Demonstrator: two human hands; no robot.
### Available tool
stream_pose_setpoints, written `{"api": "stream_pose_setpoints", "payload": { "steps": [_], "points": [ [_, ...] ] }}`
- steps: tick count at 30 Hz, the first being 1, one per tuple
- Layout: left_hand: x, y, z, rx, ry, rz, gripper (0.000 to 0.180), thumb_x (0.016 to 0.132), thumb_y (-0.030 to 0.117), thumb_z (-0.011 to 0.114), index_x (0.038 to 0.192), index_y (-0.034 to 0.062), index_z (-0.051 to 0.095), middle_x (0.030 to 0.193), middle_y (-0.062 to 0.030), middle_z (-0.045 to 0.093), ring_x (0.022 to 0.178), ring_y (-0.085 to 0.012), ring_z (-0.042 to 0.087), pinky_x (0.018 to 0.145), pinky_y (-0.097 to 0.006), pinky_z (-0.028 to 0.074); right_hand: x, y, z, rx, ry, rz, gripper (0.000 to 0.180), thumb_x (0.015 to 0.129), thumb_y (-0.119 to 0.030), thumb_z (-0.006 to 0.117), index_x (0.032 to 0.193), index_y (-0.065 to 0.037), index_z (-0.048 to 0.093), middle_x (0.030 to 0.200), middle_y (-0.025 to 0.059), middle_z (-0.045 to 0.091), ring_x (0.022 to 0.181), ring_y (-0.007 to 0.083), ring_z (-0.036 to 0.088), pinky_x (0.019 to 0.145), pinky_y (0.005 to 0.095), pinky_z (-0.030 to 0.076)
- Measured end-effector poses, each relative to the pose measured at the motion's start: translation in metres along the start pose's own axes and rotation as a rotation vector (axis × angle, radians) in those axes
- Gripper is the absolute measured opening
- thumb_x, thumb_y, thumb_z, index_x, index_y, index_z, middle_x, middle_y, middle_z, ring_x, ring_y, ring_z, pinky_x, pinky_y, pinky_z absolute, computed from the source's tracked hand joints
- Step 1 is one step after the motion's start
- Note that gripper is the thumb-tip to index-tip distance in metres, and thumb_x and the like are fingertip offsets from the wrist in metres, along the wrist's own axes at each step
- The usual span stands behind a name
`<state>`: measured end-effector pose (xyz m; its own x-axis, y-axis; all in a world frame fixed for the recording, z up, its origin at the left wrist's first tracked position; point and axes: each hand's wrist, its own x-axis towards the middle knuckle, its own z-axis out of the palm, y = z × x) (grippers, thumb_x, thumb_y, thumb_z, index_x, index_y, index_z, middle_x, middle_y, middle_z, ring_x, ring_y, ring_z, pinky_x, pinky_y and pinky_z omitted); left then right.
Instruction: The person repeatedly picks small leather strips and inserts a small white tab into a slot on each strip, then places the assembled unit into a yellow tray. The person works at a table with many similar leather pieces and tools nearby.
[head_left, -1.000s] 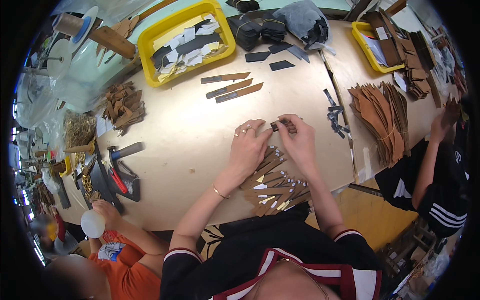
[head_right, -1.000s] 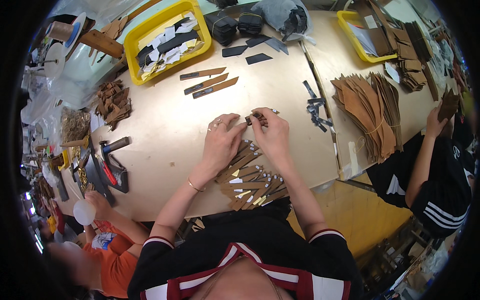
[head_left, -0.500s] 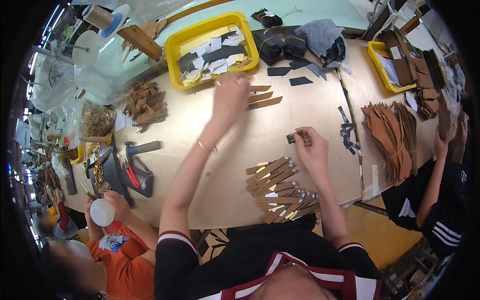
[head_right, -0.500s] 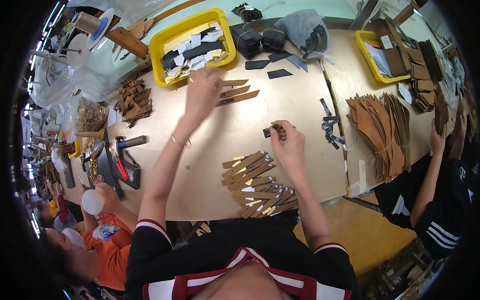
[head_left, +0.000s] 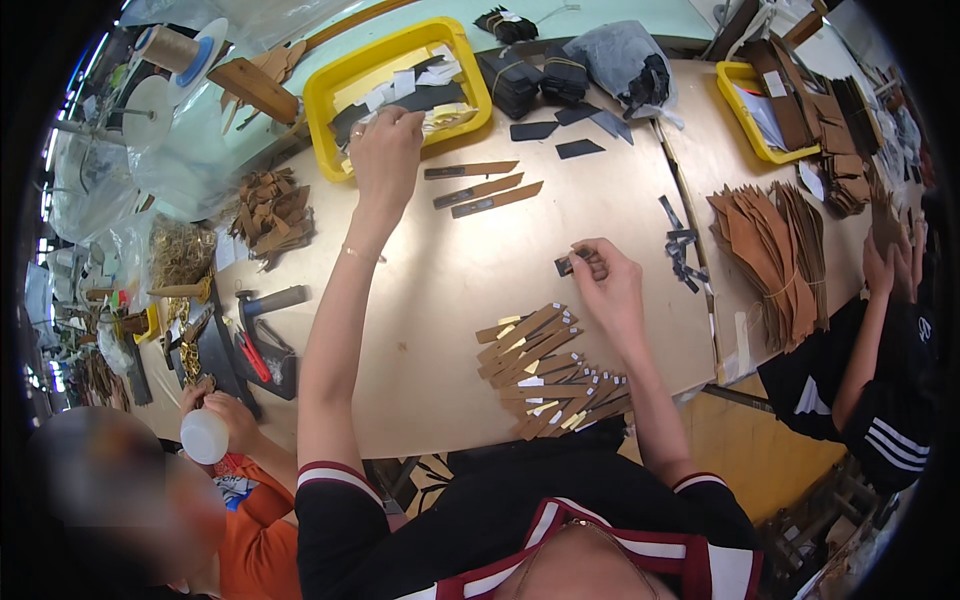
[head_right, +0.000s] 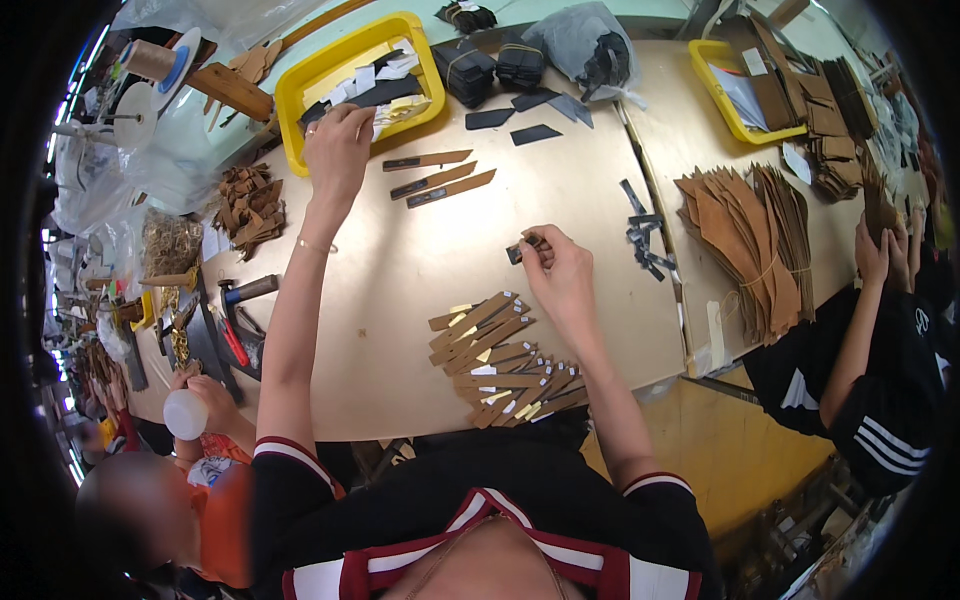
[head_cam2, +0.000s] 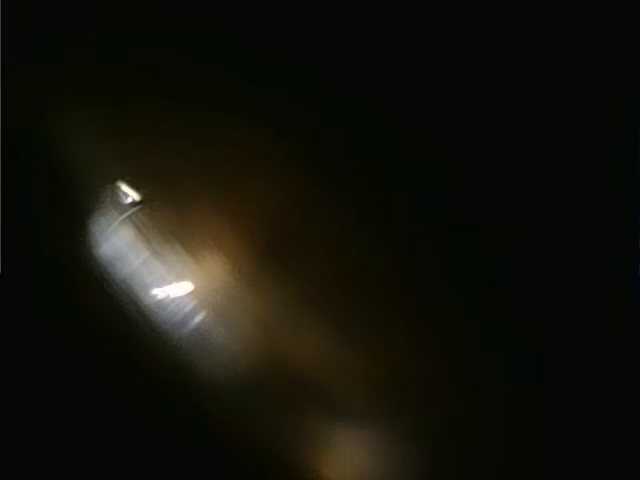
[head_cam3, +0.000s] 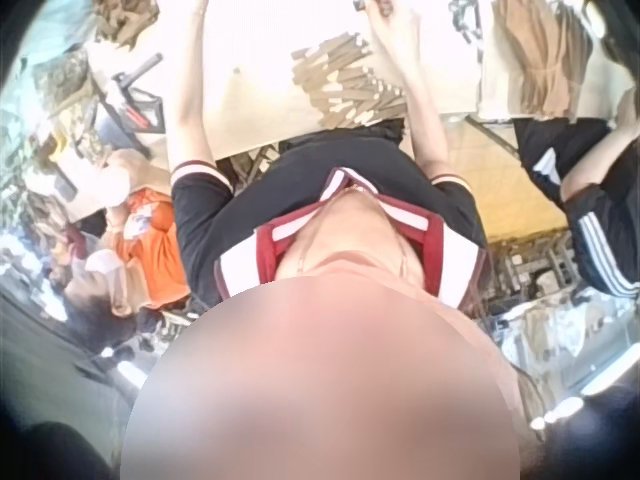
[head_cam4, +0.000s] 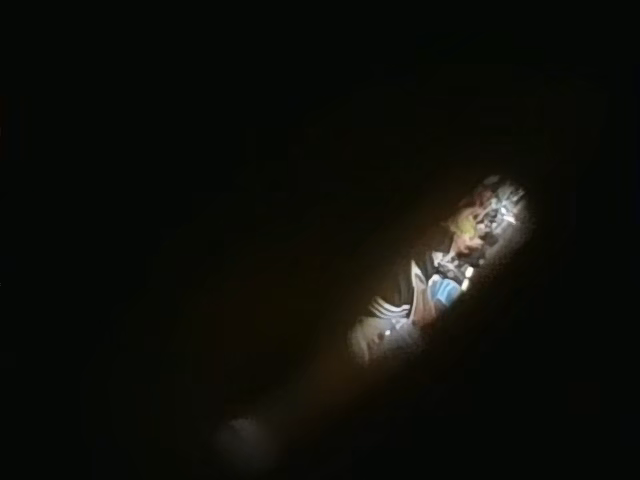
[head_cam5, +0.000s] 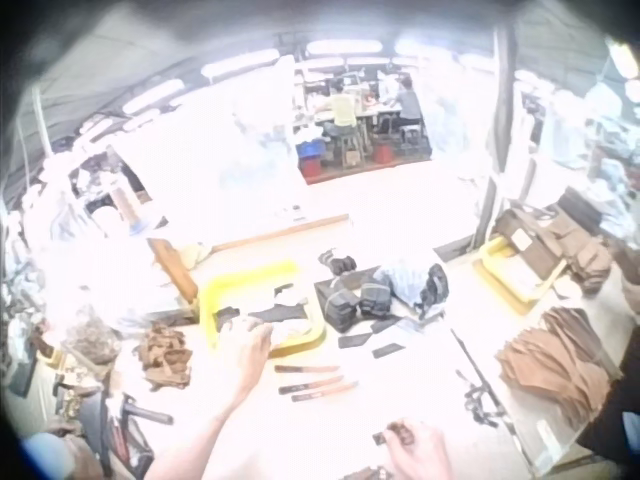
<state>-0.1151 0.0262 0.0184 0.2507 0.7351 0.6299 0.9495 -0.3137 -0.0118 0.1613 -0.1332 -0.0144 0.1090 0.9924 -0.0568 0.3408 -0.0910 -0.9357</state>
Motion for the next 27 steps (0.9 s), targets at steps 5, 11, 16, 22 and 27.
{"api": "stream_pose_setpoints", "payload": {
  "steps": [5, 11, 16, 22, 27],
  "points": [
    [-0.031, 0.027, -0.015, -0.193, -0.105, -0.046, 0.013, 0.083, 0.006, 0.065, 0.095, 0.0076, 0.071, 0.098, -0.0056, 0.069, 0.081, -0.0241, 0.067, 0.068, -0.035, 0.052, 0.001, -0.002, -0.001, 0.005, -0.011, 0.047, 0.015, 0.090, -0.004, 0.066, 0.102, 0.004, 0.068, 0.076, 0.0057, 0.069, 0.066, 0.0066, 0.062, 0.061, 0.0228, 0.051],
    [-0.073, 0.074, -0.028, -0.566, -0.211, 0.352, 0.027, 0.079, 0.006, 0.067, 0.104, 0.0120, 0.073, 0.101, -0.0049, 0.072, 0.080, -0.0186, 0.067, 0.072, -0.031, 0.054, 0.004, -0.004, -0.002, -0.016, -0.032, 0.059, 0.014, 0.090, -0.004, 0.066, 0.102, 0.004, 0.067, 0.076, 0.0046, 0.069, 0.067, 0.0054, 0.062, 0.061, 0.0215, 0.051],
    [-0.106, 0.107, -0.027, -0.494, -0.277, 0.626, 0.026, 0.081, 0.011, 0.064, 0.107, 0.0104, 0.070, 0.103, 0.0007, 0.068, 0.087, -0.0126, 0.065, 0.076, -0.029, 0.051, 0.004, -0.002, -0.004, -0.002, -0.043, 0.073, 0.014, 0.090, -0.003, 0.067, 0.101, 0.004, 0.067, 0.077, 0.0041, 0.069, 0.066, 0.0047, 0.061, 0.061, 0.0205, 0.050],
    [-0.105, 0.101, -0.021, -0.446, -0.173, 0.717, 0.026, 0.080, 0.012, 0.065, 0.106, 0.0114, 0.070, 0.100, 0.0017, 0.067, 0.085, -0.0110, 0.063, 0.077, -0.030, 0.049, 0.006, -0.002, -0.003, 0.003, -0.046, 0.080, 0.013, 0.090, -0.003, 0.067, 0.101, 0.004, 0.067, 0.077, 0.0032, 0.068, 0.066, 0.0045, 0.060, 0.061, 0.0202, 0.050],
    [-0.107, 0.107, -0.020, -0.395, -0.199, 0.742, 0.024, 0.080, 0.013, 0.066, 0.104, 0.0107, 0.070, 0.099, 0.0016, 0.065, 0.083, -0.0110, 0.062, 0.079, -0.030, 0.048, 0.006, 0.002, -0.004, 0.006, -0.053, 0.083, 0.013, 0.090, -0.004, 0.067, 0.100, 0.004, 0.067, 0.077, 0.0029, 0.068, 0.067, 0.0045, 0.061, 0.061, 0.0202, 0.050]
  ]
}}
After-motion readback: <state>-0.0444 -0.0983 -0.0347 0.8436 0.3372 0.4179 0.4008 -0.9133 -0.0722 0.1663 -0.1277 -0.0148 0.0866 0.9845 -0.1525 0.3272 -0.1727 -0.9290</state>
